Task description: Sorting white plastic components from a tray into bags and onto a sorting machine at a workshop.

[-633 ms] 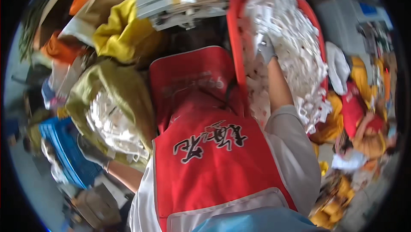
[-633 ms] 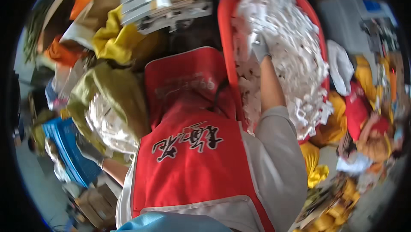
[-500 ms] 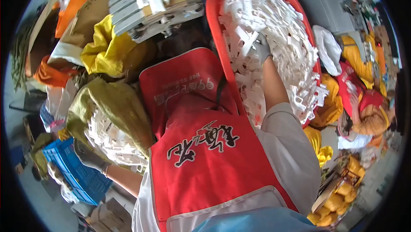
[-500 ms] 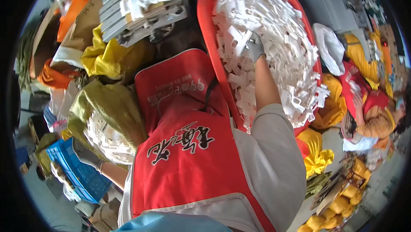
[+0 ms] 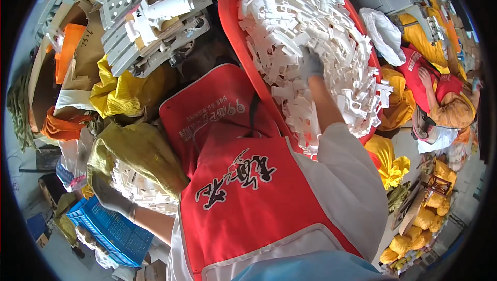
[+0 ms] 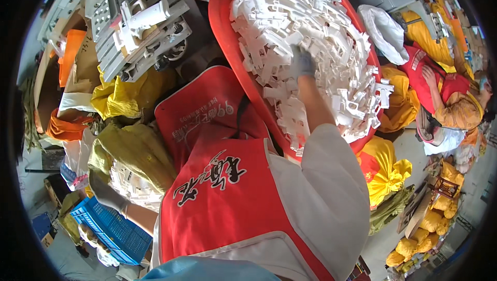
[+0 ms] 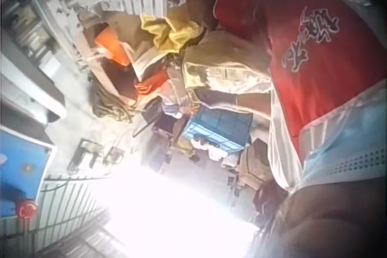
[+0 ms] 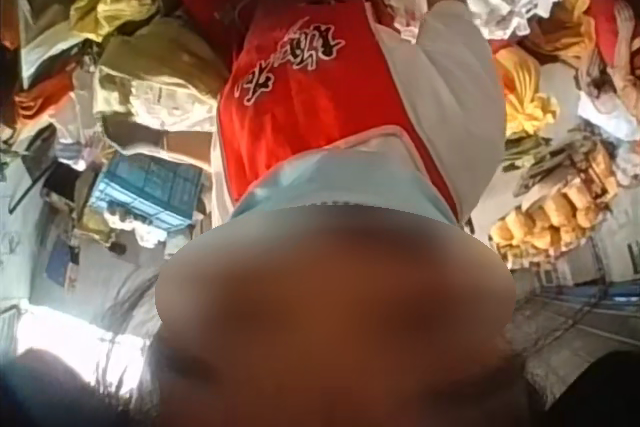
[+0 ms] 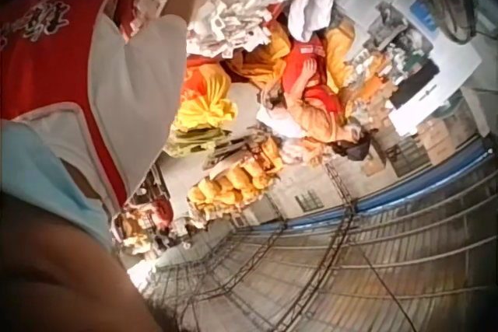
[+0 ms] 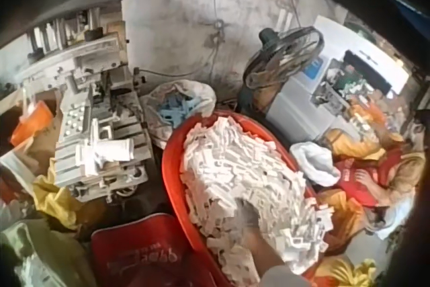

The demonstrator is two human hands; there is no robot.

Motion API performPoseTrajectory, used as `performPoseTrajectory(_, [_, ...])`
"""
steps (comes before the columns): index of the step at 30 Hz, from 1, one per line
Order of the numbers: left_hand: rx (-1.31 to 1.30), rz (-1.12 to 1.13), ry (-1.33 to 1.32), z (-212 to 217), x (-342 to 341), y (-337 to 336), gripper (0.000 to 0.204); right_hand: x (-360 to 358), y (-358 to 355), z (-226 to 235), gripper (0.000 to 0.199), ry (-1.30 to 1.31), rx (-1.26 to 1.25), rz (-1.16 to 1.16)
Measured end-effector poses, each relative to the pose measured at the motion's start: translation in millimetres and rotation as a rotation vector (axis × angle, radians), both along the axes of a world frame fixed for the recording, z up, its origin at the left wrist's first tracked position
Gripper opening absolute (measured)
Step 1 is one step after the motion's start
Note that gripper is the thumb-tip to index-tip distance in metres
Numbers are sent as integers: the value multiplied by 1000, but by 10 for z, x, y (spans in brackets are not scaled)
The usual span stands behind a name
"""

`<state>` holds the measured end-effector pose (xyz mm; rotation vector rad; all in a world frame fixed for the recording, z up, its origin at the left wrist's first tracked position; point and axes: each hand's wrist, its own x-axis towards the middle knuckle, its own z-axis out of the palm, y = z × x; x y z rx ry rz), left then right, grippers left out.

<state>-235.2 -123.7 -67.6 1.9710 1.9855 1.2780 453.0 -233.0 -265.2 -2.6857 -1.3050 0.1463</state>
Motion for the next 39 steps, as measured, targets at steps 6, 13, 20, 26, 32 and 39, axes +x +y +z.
performPoseTrajectory(6, [-82, -116, 134, 343, 923, 341, 25, 831, 280, -535, 63, -303, -149, 357])
performPoseTrajectory(13, [41, -442, 61, 703, 1844, 745, 20, 417, 45, 306, 62, 83, -47, 390])
performPoseTrajectory(20, [3, -815, 111, 835, 2743, 1428, 37, 154, -331, 421, 53, 1079, 537, -144])
performPoseTrajectory(26, [-52, -887, 153, 856, 2834, 1674, 31, -326, 256, 1347, 47, 1138, 885, 173])
performPoseTrajectory(32, [97, -574, -88, 865, 2233, 1402, 31, -1187, 1455, 2358, 44, 630, 803, 824])
performPoseTrajectory(39, [-11, -196, -150, 525, 878, 633, 32, -1556, 2086, 2584, 47, 239, 508, 1098])
